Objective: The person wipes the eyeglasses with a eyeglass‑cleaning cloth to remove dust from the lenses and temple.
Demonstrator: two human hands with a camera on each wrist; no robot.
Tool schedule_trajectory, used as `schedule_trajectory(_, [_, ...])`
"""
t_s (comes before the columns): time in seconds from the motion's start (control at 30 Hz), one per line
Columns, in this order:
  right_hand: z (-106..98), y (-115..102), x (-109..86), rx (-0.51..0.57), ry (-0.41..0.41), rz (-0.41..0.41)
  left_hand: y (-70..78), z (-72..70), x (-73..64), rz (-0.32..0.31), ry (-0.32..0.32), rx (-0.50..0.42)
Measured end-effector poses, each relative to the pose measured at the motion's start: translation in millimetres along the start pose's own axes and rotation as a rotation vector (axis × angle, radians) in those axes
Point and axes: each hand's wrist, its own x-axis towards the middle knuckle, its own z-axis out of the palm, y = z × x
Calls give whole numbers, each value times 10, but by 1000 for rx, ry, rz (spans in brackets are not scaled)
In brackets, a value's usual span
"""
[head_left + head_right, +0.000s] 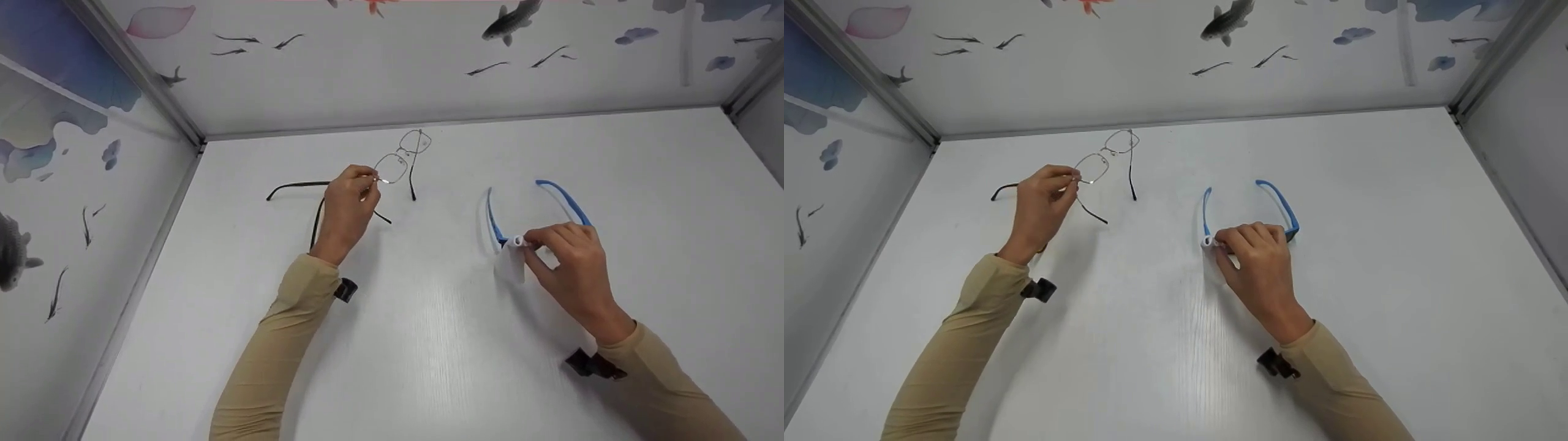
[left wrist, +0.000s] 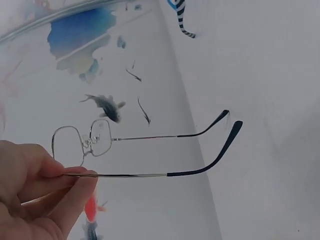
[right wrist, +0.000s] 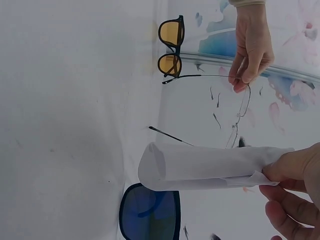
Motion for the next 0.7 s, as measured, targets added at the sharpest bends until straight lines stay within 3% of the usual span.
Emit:
schedule_trajectory(0.2, [-37,19,-4,-18,-13,-10,13,-29,-27,216,-138,234])
schedule_trajectory(0.33, [-45,32,-11,-16,-3,0,-12,-34,-48,335,-223,328])
schedule_trajectory(0.43, [-48,36,-19,-17,-4,-1,-64,-27,-74,354,-326,330])
schedule_trajectory(0.57, [-56,36,-17,-17,-11,-5,-157,-14,-103,330,-471,303])
schedule_trajectory(0.7, [-75,36,6,-15,-16,-3,-244,1,-126,328,-554,304])
